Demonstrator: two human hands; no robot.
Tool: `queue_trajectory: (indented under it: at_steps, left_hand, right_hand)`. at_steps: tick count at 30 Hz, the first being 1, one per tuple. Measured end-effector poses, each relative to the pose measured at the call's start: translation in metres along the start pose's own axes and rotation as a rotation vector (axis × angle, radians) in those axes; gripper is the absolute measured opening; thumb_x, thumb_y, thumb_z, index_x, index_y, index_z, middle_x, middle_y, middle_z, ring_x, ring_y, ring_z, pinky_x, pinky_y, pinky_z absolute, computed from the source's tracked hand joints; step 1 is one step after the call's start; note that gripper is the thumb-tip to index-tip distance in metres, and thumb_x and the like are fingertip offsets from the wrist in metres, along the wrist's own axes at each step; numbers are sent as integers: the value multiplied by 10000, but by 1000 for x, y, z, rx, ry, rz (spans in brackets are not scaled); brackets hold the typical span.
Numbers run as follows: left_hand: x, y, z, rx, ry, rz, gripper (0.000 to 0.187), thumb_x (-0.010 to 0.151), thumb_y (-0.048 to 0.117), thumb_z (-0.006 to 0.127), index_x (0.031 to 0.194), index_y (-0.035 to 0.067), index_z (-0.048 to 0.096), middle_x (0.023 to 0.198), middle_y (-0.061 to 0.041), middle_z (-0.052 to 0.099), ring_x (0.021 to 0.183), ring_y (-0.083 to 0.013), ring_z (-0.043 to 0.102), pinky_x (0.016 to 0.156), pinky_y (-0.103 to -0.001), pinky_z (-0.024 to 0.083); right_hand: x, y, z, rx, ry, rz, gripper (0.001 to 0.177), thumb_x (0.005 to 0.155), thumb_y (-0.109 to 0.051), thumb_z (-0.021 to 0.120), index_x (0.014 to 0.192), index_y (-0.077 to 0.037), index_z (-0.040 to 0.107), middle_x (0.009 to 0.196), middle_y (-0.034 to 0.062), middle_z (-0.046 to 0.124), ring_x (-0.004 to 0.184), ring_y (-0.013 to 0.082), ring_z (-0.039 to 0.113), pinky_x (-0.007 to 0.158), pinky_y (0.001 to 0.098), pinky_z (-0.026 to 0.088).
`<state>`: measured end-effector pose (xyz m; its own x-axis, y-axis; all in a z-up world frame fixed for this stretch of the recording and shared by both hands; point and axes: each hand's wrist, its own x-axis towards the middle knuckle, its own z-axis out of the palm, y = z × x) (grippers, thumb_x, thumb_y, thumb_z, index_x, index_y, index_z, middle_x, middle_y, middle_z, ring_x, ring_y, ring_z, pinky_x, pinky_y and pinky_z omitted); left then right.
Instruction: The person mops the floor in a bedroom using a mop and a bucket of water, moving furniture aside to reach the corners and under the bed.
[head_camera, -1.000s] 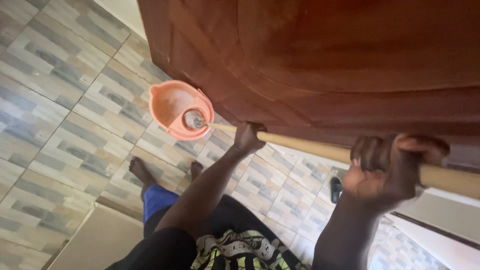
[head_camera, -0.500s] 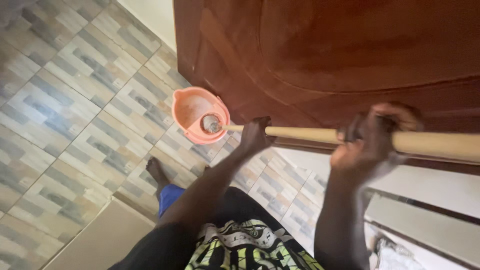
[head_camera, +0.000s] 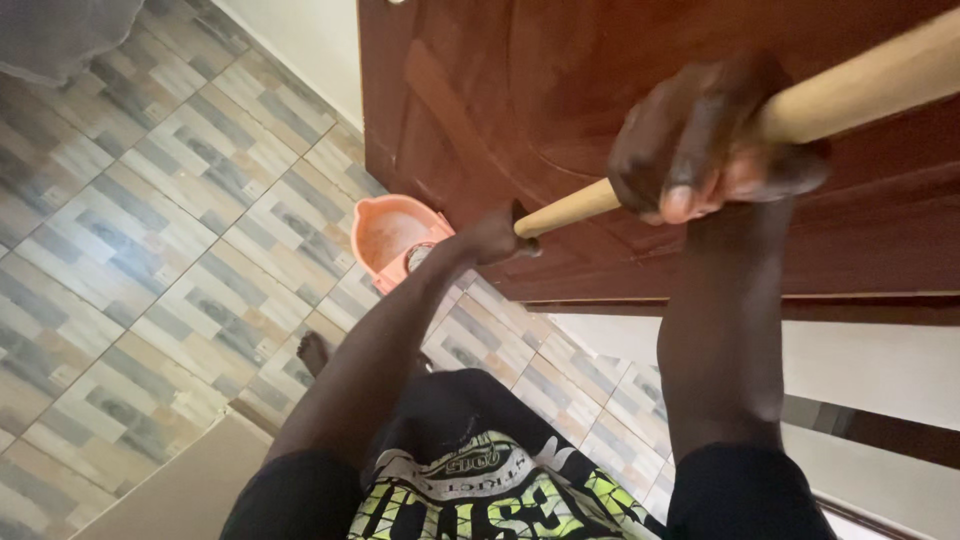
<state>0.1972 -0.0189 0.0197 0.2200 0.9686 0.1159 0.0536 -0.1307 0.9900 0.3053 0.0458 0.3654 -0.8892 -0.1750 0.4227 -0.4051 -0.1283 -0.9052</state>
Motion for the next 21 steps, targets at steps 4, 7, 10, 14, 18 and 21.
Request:
queue_trajectory:
  at_steps: [4, 7, 10, 14, 18, 21]
  left_hand:
    - [-4, -8, -6, 3, -122, 41, 214, 736, 218, 819, 827, 41, 739, 720, -142, 715, 661, -221, 708, 613, -386, 525]
    - [-25, -19, 20, 56, 54, -193, 169, 811, 220, 768, 824, 56, 728, 665, -164, 675, 620, -289, 702, 613, -409, 518]
    - [-29, -45, 48, 291, 423, 9, 66, 830, 113, 723, 798, 58, 704, 760, -193, 688, 733, -410, 672, 629, -461, 509]
    - [-31, -75, 66, 243, 525, -128, 60, 708, 65, 662, 765, 70, 682, 716, -186, 670, 704, -405, 679, 600, -467, 523]
    - [-23, -97, 70, 249, 413, 45, 14, 700, 83, 684, 702, 96, 683, 726, -156, 682, 689, -391, 680, 589, -465, 518]
    - [-15, -108, 76, 233, 360, 34, 23, 681, 87, 686, 702, 93, 678, 716, -151, 669, 695, -396, 672, 614, -478, 528]
  right_hand:
    - [-12, 16, 10, -148, 214, -1, 239, 1073, -218, 541, 1171, -49, 681, 617, 5, 551, 437, 78, 404, 457, 277, 390]
    - [-29, 28, 15, -232, 402, -39, 229, 1076, -196, 524, 1161, -54, 682, 596, -8, 520, 425, 69, 385, 434, 278, 375]
    - [-47, 27, 20, -303, 532, -66, 224, 1078, -173, 507, 1151, -58, 684, 574, -22, 489, 412, 60, 367, 412, 278, 359]
    - [-68, 25, 29, -391, 668, -93, 225, 1081, -143, 483, 1138, -64, 686, 545, -40, 447, 395, 48, 342, 382, 280, 338]
    - [-87, 31, 40, -424, 779, -142, 254, 1081, -162, 453, 1167, -68, 672, 532, -57, 383, 389, 47, 301, 365, 281, 317]
    - [-101, 30, 46, -460, 852, -192, 369, 1074, -286, 414, 1282, -67, 627, 558, -66, 284, 408, 73, 236, 381, 281, 302]
